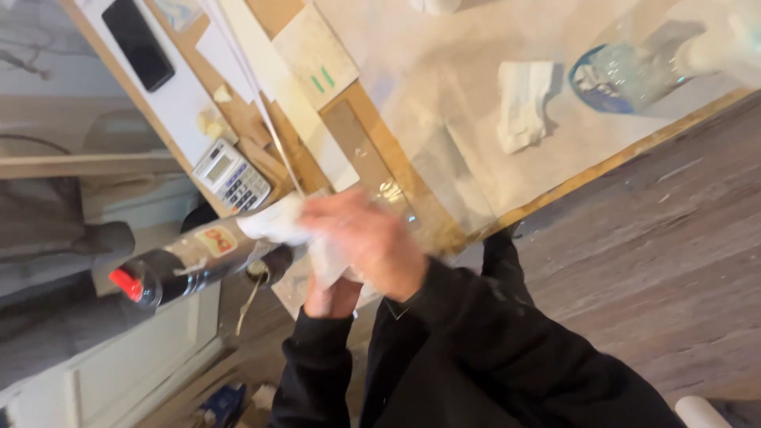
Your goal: Wiping and cleaning a piece of glass using a paper towel and spray cleaner on a workshop table.
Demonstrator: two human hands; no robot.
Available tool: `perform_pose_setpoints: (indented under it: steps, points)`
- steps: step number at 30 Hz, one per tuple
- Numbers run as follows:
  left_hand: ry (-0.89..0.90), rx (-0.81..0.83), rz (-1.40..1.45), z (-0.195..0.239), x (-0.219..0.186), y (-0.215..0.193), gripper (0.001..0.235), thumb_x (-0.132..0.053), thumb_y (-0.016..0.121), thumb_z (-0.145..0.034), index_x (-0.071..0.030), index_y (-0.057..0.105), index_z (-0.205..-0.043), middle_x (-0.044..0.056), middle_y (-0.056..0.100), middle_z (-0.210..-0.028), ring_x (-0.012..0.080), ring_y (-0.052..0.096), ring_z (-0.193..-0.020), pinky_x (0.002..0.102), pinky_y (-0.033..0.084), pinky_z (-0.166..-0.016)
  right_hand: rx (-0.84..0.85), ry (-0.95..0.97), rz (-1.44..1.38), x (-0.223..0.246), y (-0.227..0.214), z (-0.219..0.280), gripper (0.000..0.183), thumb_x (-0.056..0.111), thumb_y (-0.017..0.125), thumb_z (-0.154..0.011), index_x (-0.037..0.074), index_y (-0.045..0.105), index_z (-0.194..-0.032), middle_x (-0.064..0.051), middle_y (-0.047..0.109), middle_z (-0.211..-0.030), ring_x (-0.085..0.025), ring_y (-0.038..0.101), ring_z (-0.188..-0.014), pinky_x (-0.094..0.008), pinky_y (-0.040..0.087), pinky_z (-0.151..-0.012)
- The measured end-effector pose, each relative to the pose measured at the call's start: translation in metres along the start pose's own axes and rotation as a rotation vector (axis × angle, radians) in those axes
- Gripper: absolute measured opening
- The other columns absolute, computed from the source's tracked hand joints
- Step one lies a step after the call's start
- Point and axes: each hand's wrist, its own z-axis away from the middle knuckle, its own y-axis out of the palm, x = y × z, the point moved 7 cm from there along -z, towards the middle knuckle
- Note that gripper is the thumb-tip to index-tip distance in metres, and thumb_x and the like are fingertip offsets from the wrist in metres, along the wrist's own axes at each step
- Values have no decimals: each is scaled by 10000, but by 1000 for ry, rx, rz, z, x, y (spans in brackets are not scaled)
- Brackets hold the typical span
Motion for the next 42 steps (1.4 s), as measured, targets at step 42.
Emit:
perform_pose_setpoints:
  steps: [42]
  points:
    - [-195,-323,-61,43,18,-35,492,-143,529,-1023,-38,593,-1500,257,739,-1280,398,740,-1078,662,643,-844,-292,192,341,-198,-53,30,336,-54,689,-990,97,784,-1274,-110,716,-1305,-344,680,-1249,-447,500,-1097]
